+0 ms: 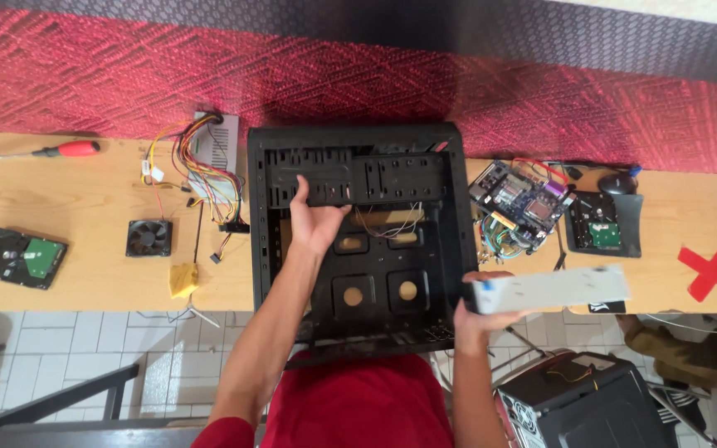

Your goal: The person is disassembling a computer by unscrewing a fan from the case and then handling other internal components like the motherboard and DVD drive.

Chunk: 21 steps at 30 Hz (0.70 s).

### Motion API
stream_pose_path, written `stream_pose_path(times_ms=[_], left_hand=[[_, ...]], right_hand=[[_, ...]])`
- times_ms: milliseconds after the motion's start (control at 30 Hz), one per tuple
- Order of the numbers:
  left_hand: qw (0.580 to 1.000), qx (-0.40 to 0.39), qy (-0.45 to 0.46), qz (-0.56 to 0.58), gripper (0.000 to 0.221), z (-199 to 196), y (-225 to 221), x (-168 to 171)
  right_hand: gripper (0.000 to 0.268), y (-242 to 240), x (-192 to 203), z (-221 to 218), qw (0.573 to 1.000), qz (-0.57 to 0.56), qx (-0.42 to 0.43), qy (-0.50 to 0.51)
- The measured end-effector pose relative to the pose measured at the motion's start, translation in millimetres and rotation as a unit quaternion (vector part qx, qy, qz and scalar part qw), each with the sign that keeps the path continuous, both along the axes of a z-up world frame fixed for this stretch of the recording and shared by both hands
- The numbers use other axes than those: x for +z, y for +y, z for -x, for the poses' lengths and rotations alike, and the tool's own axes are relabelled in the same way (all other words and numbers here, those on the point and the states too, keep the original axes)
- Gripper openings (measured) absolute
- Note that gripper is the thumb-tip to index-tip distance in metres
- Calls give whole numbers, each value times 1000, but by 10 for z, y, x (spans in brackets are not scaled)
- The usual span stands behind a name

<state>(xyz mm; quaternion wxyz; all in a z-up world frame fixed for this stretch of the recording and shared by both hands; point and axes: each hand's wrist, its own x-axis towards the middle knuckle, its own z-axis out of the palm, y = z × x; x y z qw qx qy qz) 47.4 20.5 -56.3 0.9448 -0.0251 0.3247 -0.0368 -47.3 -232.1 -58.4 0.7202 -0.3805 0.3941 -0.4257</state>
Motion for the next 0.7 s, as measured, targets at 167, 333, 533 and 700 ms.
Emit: stream_pose_path(times_ms=[167, 333, 533, 700], left_hand=[[999, 4, -25, 30, 46, 185, -95, 467], [998, -7, -43, 44, 48, 256, -184, 686], [998, -25, -52, 34, 55, 218, -215, 787], [998, -28, -49, 28, 52, 10, -200, 428]], right_hand=[[72, -508, 137, 287, 987, -80, 132, -51], [73, -818, 314, 313, 992, -116, 31, -25], [108, -1078, 472, 394, 992, -70, -5, 102], [106, -1736, -166, 568, 969, -37, -18, 244]])
